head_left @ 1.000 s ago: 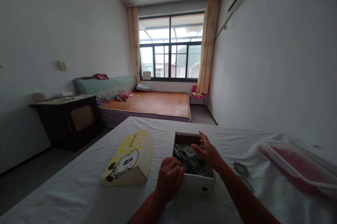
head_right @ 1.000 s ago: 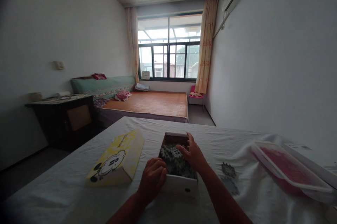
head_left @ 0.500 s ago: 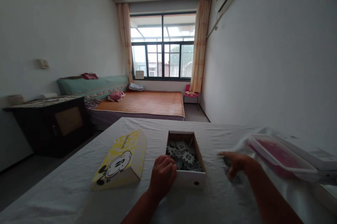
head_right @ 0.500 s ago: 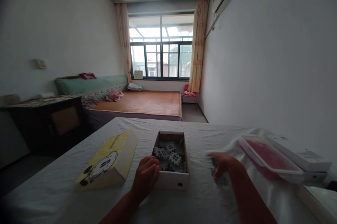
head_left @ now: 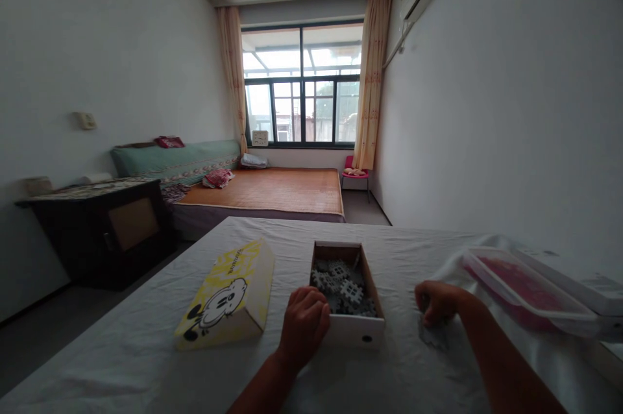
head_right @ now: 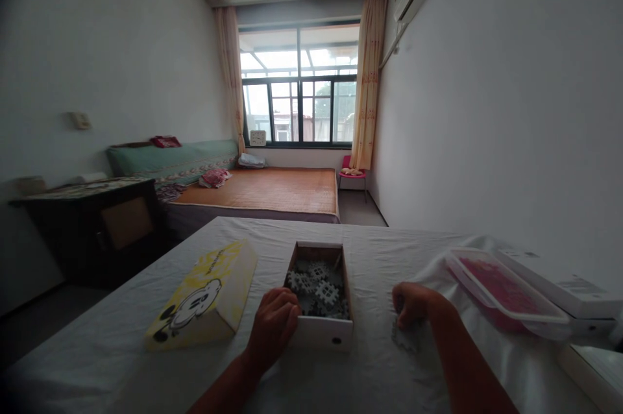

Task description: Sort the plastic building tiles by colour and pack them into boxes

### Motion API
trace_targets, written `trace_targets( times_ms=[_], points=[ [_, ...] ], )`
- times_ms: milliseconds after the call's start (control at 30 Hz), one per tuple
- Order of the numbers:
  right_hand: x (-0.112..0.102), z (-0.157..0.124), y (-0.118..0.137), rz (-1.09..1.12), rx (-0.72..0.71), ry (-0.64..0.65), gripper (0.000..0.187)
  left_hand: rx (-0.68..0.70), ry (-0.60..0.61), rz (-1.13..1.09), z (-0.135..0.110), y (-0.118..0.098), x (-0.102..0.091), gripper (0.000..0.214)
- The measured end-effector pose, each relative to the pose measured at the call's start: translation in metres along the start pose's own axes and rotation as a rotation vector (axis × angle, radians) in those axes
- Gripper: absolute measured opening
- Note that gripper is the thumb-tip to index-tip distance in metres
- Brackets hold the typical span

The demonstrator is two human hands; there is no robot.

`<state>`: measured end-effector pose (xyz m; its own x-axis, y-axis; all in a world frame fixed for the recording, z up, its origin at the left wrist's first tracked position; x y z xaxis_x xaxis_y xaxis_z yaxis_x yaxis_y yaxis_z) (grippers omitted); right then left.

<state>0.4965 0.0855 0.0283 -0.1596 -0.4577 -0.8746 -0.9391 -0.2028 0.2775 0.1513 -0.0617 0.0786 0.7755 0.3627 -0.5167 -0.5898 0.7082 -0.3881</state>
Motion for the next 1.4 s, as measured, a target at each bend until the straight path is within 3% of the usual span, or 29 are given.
trace_targets(
  times_ms=[167,300,400,500,600,700,767,900,1000,1067,1133,1267,1333,1400],
  points=[
    [0.002,-0.004,0.009,0.024,-0.064,0.117,0.026,0.006,-0.012,-0.002,0.001,-0.001,-0.002,0.024],
    [-0.010,-0.012,0.017,0.053,-0.171,0.035,0.020,0.009,-0.012,-0.008,0.001,-0.001,-0.002,0.024],
    [-0.035,-0.021,0.036,0.162,-0.304,-0.229,0.021,0.007,-0.011,-0.005,0.000,0.000,-0.001,0.022],
    [-0.055,-0.026,0.069,0.326,-0.284,-0.588,0.032,0.006,-0.009,0.001,-0.001,0.001,0.000,0.022],
    [-0.056,-0.030,0.117,0.379,-0.268,-0.891,0.043,-0.002,-0.003,0.008,-0.001,0.001,0.001,0.022],
    [-0.044,-0.041,0.169,0.181,-0.384,-1.053,0.048,-0.001,-0.003,0.016,-0.001,-0.001,0.000,0.021],
    [-0.031,-0.047,0.196,-0.012,-0.481,-1.027,0.040,0.012,-0.022,0.017,-0.001,-0.003,-0.003,0.020],
    [-0.004,-0.045,0.230,-0.319,-0.668,-0.712,0.037,0.014,-0.106,0.034,-0.001,-0.004,-0.010,0.020],
    [-0.003,-0.036,0.236,-0.405,-0.547,-0.624,0.044,0.005,-0.088,0.064,0.003,-0.010,-0.012,0.022],
    [-0.009,-0.034,0.234,-0.410,-0.411,-0.654,0.050,-0.004,-0.060,0.092,0.009,-0.020,-0.014,0.022],
    [-0.014,-0.038,0.232,-0.393,-0.377,-0.682,0.051,-0.017,-0.040,0.124,0.016,-0.033,-0.021,0.018],
    [-0.007,-0.062,0.233,-0.315,-0.531,-0.724,0.042,-0.056,0.023,0.206,0.021,-0.043,-0.060,0.013],
    [0.001,-0.081,0.239,-0.224,-0.629,-0.745,0.039,-0.126,0.024,0.282,0.011,-0.029,-0.093,0.016],
    [0.014,-0.099,0.251,-0.112,-0.734,-0.712,0.036,-0.285,-0.011,0.377,-0.008,-0.001,-0.131,0.020]
  ],
)
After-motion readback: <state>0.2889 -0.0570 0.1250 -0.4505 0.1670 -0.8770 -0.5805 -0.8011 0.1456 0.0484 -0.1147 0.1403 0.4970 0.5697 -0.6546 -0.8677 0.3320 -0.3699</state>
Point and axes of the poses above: each hand's wrist, its own z-axis towards the middle knuckle, its own x-axis out of the palm, y = z × x, the point moved 3 cm from there along z, towards the middle knuckle, and after that the axes turned 13 degrees about -z, right-handed, at the moved point
